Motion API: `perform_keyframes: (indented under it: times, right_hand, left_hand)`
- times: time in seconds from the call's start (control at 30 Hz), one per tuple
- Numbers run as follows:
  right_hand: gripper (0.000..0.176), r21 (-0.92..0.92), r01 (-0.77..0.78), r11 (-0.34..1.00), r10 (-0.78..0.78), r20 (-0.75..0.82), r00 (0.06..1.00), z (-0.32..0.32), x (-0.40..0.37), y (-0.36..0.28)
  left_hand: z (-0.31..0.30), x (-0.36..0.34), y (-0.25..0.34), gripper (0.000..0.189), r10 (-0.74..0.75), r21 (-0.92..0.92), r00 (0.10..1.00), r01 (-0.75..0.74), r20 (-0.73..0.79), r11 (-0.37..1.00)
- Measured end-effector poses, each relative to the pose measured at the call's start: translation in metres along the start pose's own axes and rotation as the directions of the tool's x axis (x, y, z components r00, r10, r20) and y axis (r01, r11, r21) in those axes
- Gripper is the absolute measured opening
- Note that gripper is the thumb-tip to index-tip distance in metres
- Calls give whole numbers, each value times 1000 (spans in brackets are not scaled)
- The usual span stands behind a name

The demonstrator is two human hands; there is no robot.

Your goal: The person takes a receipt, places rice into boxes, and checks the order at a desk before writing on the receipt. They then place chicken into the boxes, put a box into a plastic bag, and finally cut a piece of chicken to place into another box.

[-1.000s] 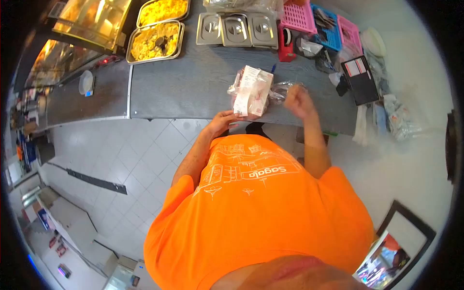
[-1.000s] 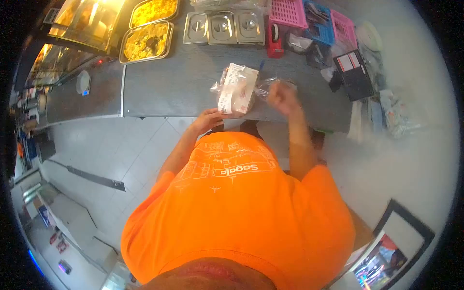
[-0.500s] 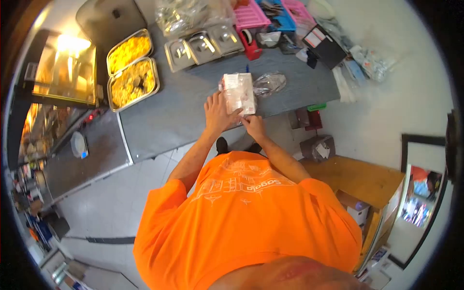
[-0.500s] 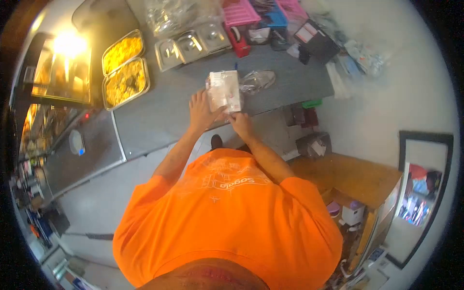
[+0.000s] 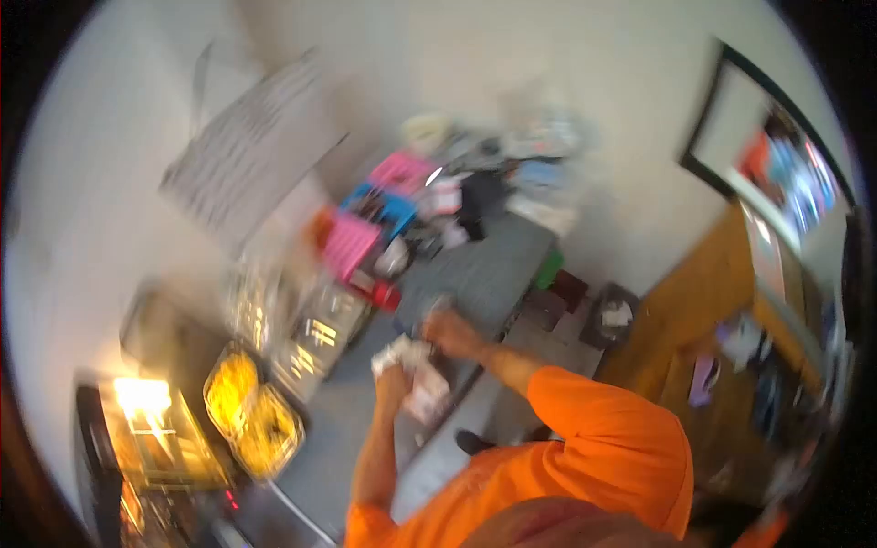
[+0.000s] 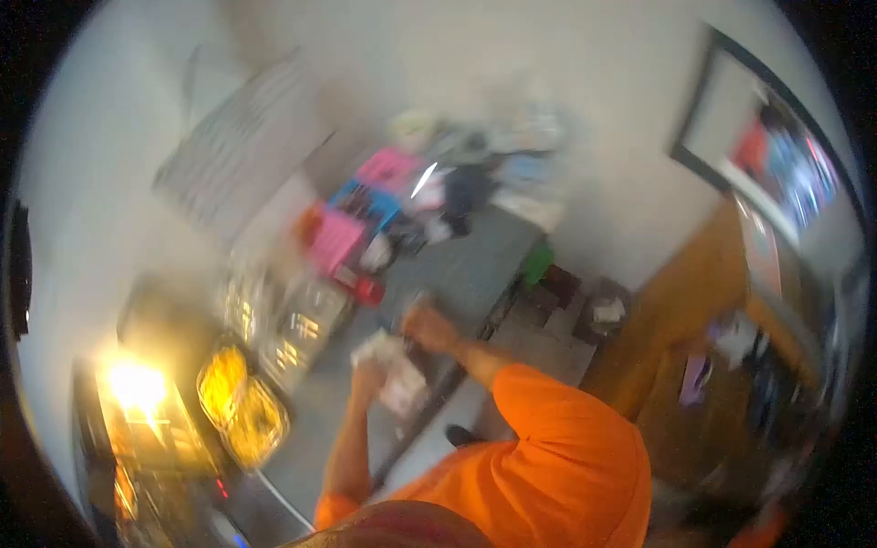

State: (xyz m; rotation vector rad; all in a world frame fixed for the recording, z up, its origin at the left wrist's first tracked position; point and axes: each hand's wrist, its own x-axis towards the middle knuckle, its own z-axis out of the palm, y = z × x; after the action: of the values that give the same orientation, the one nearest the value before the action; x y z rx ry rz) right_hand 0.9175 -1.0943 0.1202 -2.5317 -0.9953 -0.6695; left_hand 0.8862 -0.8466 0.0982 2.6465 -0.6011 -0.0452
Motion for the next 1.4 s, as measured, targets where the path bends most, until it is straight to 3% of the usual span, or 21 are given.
perform_keyframes:
  times: [0.1, 0.17, 0.23, 0.3, 0.33, 0.4, 0.43, 0.5, 0.57, 0.63, 0.7, 0.83, 0.87, 1.0, 1.1, 1.17, 1.23, 1.27, 1.3, 1.37, 1.4]
  right_hand:
    - [49, -72, -199, 977, 199, 0, 980, -44, -16, 3]
    - [66, 162, -293, 942, 291, 39, 956, -55, -42, 2]
    - [66, 153, -284, 946, 304, -130, 944, -69, -65, 3]
    - [63, 374, -307, 875, 435, -332, 837, -84, -96, 19]
    - [63, 364, -328, 872, 451, -338, 826, -106, -111, 27]
    - [45, 550, -596, 585, 796, -245, 554, -181, -135, 10]
    - [45, 539, -607, 583, 801, -260, 539, -222, -153, 8]
    - [25, 286, -672, 683, 716, -445, 538, -320, -180, 15]
    - [14, 445, -693, 567, 810, -453, 372, -423, -196, 9]
    - [12, 276, -639, 717, 578, -749, 324, -499, -220, 27]
    - [14, 121, -686, 718, 410, -869, 276, -588, -235, 34]
    - [18, -124, -834, 538, 58, -981, 184, -711, -292, 92]
    - [16, -60, -861, 505, 106, -986, 131, -732, -313, 108]
    - [19, 119, -902, 415, 154, -986, -59, -768, -416, 185]
    - [22, 124, -945, 302, 180, -981, -72, -765, -486, 222]
    - [23, 131, -960, 246, 129, -986, -101, -768, -500, 232]
    - [23, 205, -959, 197, 132, -975, -181, -766, -495, 227]
    - [21, 305, -886, 349, 227, -945, -236, -768, -467, 204]
    - [21, 311, -887, 341, 301, -930, -210, -768, -475, 210]
    - [25, 280, -923, 264, 363, -915, -174, -769, -491, 216]
    - [30, 284, -909, 304, 425, -895, -138, -770, -487, 210]
  left_hand:
    - [-90, 15, 93, 35, 212, 42, 977, -212, 11, 976]
    - [-100, 28, 124, 31, 94, 38, 981, -102, 168, 994]
    - [-114, 52, 163, 26, 267, -81, 956, -259, 124, 963]
    - [-135, 76, 231, 20, 460, 0, 888, -460, -17, 888]
    - [-146, 92, 266, 20, 480, -10, 877, -480, -6, 877]
    - [-159, 110, 335, 20, 529, 18, 845, -531, 78, 847]
    - [-162, 117, 369, 20, 550, 8, 831, -552, 80, 834]
    - [-170, 137, 437, 22, 640, -314, 763, -589, 88, 745]
    - [-169, 155, 508, 23, 653, -535, 757, -544, 19, 646]
    - [-166, 173, 594, 23, 676, -567, 687, -678, -265, 467]
    - [-156, 190, 677, 24, 576, -834, 800, -427, -168, 350]
    - [-131, 220, 841, 25, 718, -870, 641, -483, -271, 103]
    - [-121, 227, 877, 26, 729, -866, 621, -493, -287, 80]
    - [-41, 249, 1003, 31, 689, -820, 572, -569, -445, -58]
    - [16, 254, 1054, 39, 698, -788, 543, -614, -466, -49]
    - [41, 261, 1079, 42, 713, -808, 616, -576, -334, 119]
    - [57, 261, 1080, 47, 711, -770, 534, -638, -458, -17]
    - [67, 265, 1079, 49, 729, -763, 521, -647, -444, -3]
    - [78, 269, 1078, 50, 754, -757, 500, -654, -426, 6]
    - [87, 287, 1066, 59, 914, -891, 371, -453, -167, 21]
    - [84, 286, 1052, 60, 941, -855, 309, -516, -140, 43]
